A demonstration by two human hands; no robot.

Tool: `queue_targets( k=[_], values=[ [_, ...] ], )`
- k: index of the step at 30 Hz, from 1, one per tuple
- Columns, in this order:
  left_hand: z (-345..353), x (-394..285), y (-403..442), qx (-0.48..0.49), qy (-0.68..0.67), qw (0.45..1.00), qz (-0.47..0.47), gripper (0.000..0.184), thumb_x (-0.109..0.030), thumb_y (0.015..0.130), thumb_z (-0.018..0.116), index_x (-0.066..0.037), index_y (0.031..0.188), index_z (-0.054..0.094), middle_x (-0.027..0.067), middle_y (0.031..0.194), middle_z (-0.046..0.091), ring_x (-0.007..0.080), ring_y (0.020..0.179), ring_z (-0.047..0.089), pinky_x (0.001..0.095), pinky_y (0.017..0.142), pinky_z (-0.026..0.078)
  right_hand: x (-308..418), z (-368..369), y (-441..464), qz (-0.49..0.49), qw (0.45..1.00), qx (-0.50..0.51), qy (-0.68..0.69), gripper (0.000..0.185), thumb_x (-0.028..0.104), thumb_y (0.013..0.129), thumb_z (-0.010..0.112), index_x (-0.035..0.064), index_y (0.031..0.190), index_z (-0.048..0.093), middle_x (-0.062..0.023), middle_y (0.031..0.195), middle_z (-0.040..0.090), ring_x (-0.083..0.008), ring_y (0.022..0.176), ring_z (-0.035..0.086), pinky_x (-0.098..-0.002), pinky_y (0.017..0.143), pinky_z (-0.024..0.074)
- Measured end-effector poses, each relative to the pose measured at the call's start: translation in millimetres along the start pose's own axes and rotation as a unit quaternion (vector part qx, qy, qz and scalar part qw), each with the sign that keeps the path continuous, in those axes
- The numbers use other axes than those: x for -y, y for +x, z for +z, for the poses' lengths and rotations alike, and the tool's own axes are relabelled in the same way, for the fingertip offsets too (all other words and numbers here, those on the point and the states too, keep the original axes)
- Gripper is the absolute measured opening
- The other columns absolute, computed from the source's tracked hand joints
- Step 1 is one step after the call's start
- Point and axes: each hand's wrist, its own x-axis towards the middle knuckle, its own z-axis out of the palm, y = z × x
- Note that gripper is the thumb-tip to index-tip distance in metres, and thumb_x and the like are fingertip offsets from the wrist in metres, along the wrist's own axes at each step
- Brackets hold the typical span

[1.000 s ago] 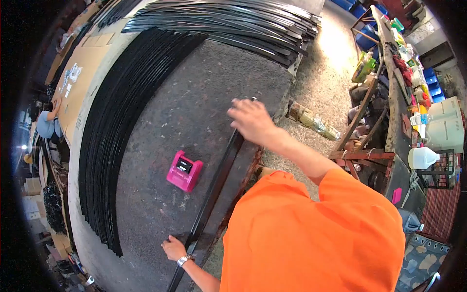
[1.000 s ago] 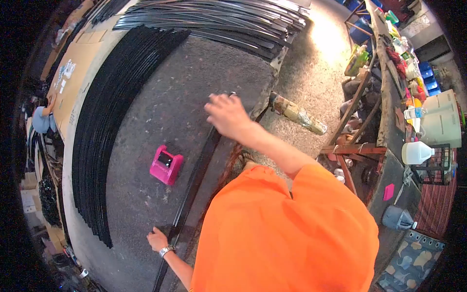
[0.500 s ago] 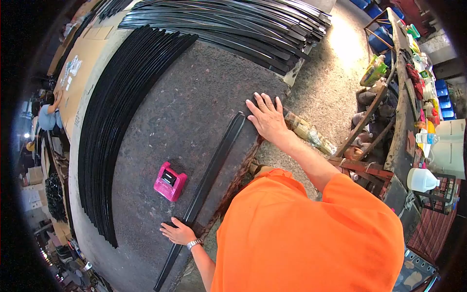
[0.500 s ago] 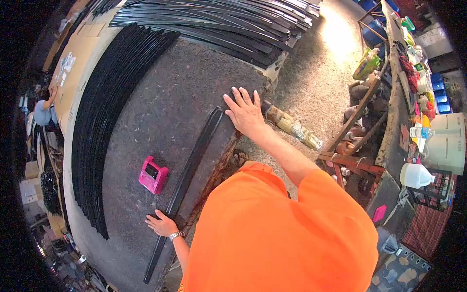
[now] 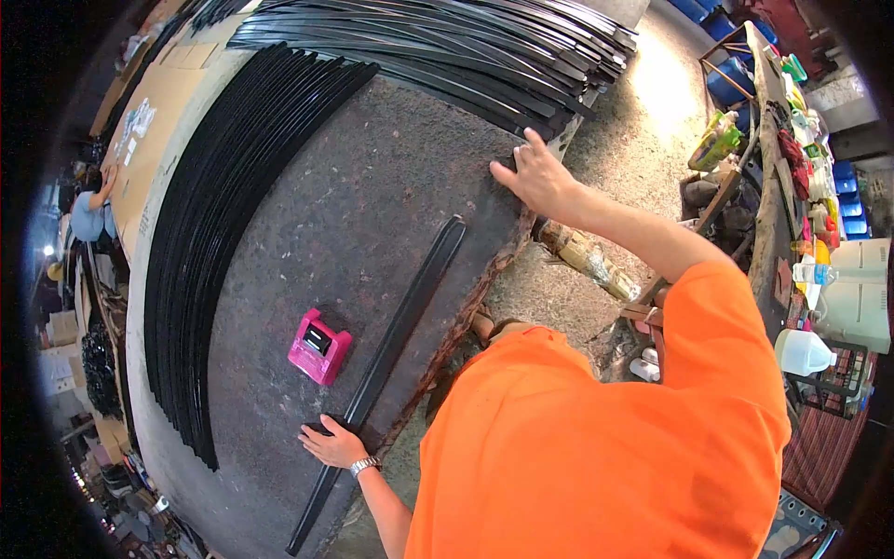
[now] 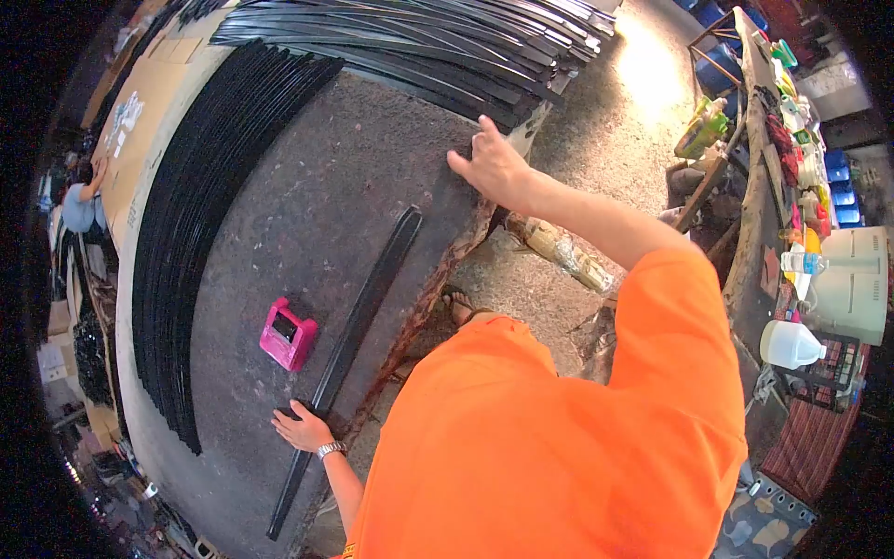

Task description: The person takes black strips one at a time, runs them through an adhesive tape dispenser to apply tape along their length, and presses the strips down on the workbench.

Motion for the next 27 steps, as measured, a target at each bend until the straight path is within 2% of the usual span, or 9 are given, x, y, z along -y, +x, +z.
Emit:
queue_targets(
  k=[1,6,7,10,14,17,19,21,27],
  values=[
    [1.1,1.0,1.3,-0.001,-0.001,1.000,0.002,0.074,-0.061,0.102,0.045,-0.006,0.152,0.047,0.0243,0.159,0.039,0.0425,0.145,0.040,0.0527,0.118,0.034,4.9,12.7,-1.0,-0.040,0.997,-0.033,-0.049,0.070,0.024,0.093,0.065,0.0073,0.154,0.037,-0.0130,0.095,0.072,-0.0317,0.109,0.066,-0.0589,0.120,0.0207],
    [0.4,0.1,-1.5,-0.088,-0.023,0.994,0.061,0.062,-0.047,0.099,0.059,0.001,0.139,0.058,0.0311,0.145,0.052,0.0484,0.134,0.050,0.0545,0.112,0.040,30.4,-22.8,-8.7,-0.065,0.996,0.020,0.053,0.093,0.037,0.082,0.080,0.0066,0.157,0.032,-0.0110,0.091,0.072,-0.0296,0.102,0.068,-0.0549,0.121,0.0212],
    [-6.1,-5.7,-1.4,-0.096,-0.029,0.993,0.061,0.061,-0.045,0.098,0.062,0.002,0.136,0.059,0.0322,0.143,0.054,0.0488,0.133,0.051,0.0551,0.112,0.040,34.1,-43.3,-11.9,-0.064,0.991,0.058,0.106,0.087,0.030,0.082,0.079,0.0078,0.154,0.036,-0.0087,0.089,0.071,-0.0276,0.101,0.068,-0.0560,0.121,0.0209],
    [-5.2,-6.0,-3.1,-0.086,-0.024,0.995,0.035,0.063,-0.047,0.097,0.060,0.000,0.140,0.057,0.0295,0.147,0.051,0.0489,0.135,0.049,0.0559,0.111,0.040,58.9,-60.3,-18.5,-0.040,0.953,-0.098,0.283,0.055,0.008,0.086,0.067,0.0071,0.140,0.052,-0.0060,0.094,0.070,-0.0302,0.101,0.066,-0.0566,0.116,0.0311],
    [-7.7,-6.5,0.4,-0.013,-0.025,0.999,-0.029,0.075,-0.047,0.092,0.068,-0.004,0.149,0.047,0.0255,0.157,0.042,0.0453,0.144,0.040,0.0553,0.114,0.037,106.4,-65.0,-13.7,-0.089,0.909,-0.198,0.355,0.047,0.003,0.087,0.064,0.0075,0.133,0.058,-0.0095,0.115,0.067,-0.0289,0.110,0.062,-0.0540,0.111,0.0365],
    [-28.2,-15.9,16.7,-0.029,-0.217,0.974,0.063,0.092,-0.035,0.082,0.081,-0.006,0.157,0.035,0.0241,0.161,0.036,0.0442,0.147,0.036,0.0532,0.118,0.033,137.3,-70.0,-4.4,-0.116,0.898,-0.197,0.376,0.048,0.008,0.086,0.070,0.0092,0.132,0.059,-0.0106,0.131,0.060,-0.0307,0.122,0.056,-0.0532,0.109,0.0378],
    [-41.5,-33.0,34.8,-0.025,-0.268,0.944,0.192,0.112,-0.023,0.072,0.088,-0.007,0.161,0.022,0.0239,0.162,0.034,0.0431,0.149,0.032,0.0504,0.121,0.032,153.1,-74.2,-1.2,-0.114,0.908,-0.205,0.348,0.051,0.009,0.086,0.071,0.0095,0.135,0.058,-0.0118,0.137,0.057,-0.0318,0.127,0.052,-0.0538,0.110,0.0368],
    [-50.8,-52.3,51.8,0.016,-0.282,0.927,0.247,0.118,-0.024,0.069,0.090,-0.009,0.162,0.019,0.0242,0.161,0.034,0.0425,0.150,0.032,0.0492,0.121,0.033,163.5,-72.1,0.8,-0.104,0.921,-0.185,0.326,0.056,0.014,0.088,0.072,0.0105,0.141,0.055,-0.0131,0.147,0.051,-0.0327,0.137,0.046,-0.0558,0.113,0.0343],
    [-46.7,-81.5,96.9,0.142,-0.269,0.889,0.343,0.132,-0.029,0.061,0.094,-0.014,0.165,0.013,0.0236,0.159,0.036,0.0414,0.147,0.036,0.0478,0.119,0.036,184.7,-62.7,1.3,-0.052,0.930,-0.179,0.316,0.054,0.020,0.091,0.069,0.0152,0.143,0.054,-0.0112,0.150,0.050,-0.0323,0.139,0.044,-0.0593,0.114,0.0333]
  ],
)
